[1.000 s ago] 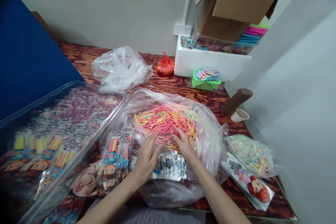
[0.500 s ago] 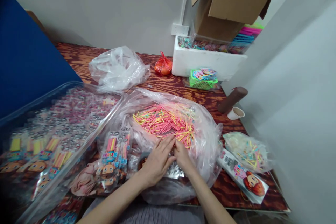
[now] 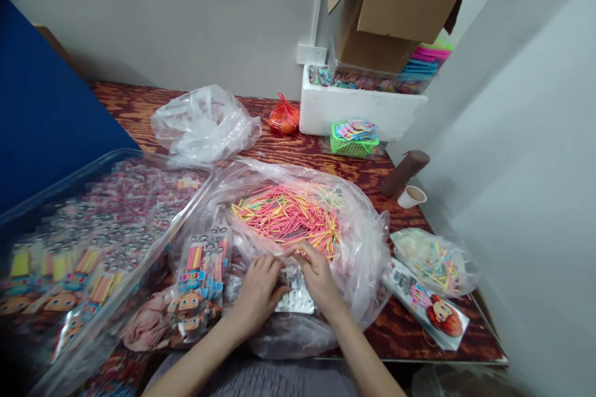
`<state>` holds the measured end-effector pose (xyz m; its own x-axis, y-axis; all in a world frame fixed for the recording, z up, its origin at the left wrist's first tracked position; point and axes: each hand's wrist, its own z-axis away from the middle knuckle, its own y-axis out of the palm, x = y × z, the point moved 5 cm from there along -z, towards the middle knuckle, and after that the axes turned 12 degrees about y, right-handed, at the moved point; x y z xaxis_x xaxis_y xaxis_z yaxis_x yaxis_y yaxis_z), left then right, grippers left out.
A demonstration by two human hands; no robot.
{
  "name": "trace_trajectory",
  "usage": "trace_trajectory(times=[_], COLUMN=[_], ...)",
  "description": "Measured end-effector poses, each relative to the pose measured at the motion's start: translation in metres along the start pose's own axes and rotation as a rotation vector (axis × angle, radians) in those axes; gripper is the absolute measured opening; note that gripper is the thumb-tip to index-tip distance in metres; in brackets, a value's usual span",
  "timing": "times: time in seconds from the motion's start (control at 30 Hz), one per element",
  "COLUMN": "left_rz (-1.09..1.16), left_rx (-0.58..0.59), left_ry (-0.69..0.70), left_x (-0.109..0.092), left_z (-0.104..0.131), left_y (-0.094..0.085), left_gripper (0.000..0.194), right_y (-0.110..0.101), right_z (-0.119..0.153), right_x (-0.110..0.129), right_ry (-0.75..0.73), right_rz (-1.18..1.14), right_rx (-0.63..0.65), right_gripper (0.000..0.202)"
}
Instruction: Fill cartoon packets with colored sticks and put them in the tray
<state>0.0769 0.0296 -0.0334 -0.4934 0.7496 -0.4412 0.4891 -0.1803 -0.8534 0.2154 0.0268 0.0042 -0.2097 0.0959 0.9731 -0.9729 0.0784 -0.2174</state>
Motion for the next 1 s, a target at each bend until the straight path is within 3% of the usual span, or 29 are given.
trace_trajectory(times=[0.07, 0.17, 0.57, 0.8, 1.0], left_rz=[0.021, 0.077, 0.031, -0.144, -0.146], left_rx=[-0.072, -0.147, -0.232, -0.195, -0.111], left_ry=[-0.071, -0.087, -0.052, 0.036, -0.050], left_x=[0.005, 0.009, 0.019, 0.015, 0.021], left_z=[0.000, 0.001, 0.002, 0.002, 0.001], left_y=[0.001, 0.003, -0.004, -0.016, -0.033], left_gripper=[0.015, 0.008, 0.021, 0.023, 0.023], right_y=[0.001, 0.001, 0.001, 0.002, 0.001], right_z=[0.003, 0.008, 0.013, 0.014, 0.014], right_x=[0.004, 0.009, 0.013, 0.011, 0.008], right_ry=[-0.028, -0.066, -0.077, -0.074, -0.060], right_rz=[0.010, 0.020, 0.003, 0.010, -0.001], right_rx=[-0.005, -0.016, -0.037, -0.043, -0.045], right_gripper=[0.021, 0.022, 0.022, 0.022, 0.024])
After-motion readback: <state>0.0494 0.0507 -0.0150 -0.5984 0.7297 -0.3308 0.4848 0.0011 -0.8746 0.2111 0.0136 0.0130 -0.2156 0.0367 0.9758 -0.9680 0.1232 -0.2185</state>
